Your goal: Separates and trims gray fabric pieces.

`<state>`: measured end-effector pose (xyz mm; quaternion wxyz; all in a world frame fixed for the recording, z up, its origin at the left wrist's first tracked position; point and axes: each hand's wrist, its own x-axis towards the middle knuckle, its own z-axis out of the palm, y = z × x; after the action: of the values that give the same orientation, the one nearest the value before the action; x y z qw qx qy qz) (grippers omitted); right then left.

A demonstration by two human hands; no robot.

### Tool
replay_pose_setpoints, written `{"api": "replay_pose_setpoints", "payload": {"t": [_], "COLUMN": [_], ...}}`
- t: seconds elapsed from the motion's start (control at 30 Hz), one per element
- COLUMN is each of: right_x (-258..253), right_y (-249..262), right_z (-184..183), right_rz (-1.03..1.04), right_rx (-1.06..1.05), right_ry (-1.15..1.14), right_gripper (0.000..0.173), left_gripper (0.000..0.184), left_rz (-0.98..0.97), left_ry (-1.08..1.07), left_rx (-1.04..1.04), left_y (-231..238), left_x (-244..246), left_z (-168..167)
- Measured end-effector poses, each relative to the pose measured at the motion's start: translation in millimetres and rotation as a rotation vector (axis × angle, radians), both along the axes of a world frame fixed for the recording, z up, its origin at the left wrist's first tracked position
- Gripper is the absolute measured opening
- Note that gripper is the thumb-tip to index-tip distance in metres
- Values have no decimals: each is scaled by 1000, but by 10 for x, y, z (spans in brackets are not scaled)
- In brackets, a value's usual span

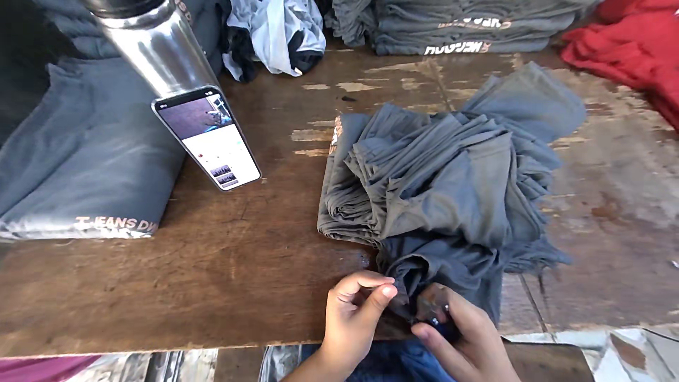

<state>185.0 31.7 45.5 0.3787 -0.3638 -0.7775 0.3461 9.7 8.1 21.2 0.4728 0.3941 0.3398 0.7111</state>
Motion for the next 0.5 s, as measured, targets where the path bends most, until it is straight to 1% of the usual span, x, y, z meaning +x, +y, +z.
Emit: {"api": "replay_pose_setpoints", "payload": {"t": [0.13, 0.23, 0.3, 0.43, 0.5], "right_x": [-13, 17, 20, -24, -74], "right_y": [-7, -1, -8, -34, -40], "right_z": [-56, -182, -240, -223, -211], "right_rz": [-119, -129, -131, -152, -181], "right_rx": [35, 95, 130, 201, 232], "right_ry": [-171, -174, -166, -231, -258], "right_gripper": [48, 44, 44, 45, 46], "left_gripper": [7, 9, 10, 9, 8], "left_rz": [2, -30, -55, -116, -137], "left_ry": [-105, -163, -193, -252, -230], "left_rx": [-84, -125, -112, -58, -18], "left_y": [-18, -37, -41, -60, -68], "left_x": [-22, -45, -58, -78, -92], "left_z": [-4, 1, -1, -3, -11]}}
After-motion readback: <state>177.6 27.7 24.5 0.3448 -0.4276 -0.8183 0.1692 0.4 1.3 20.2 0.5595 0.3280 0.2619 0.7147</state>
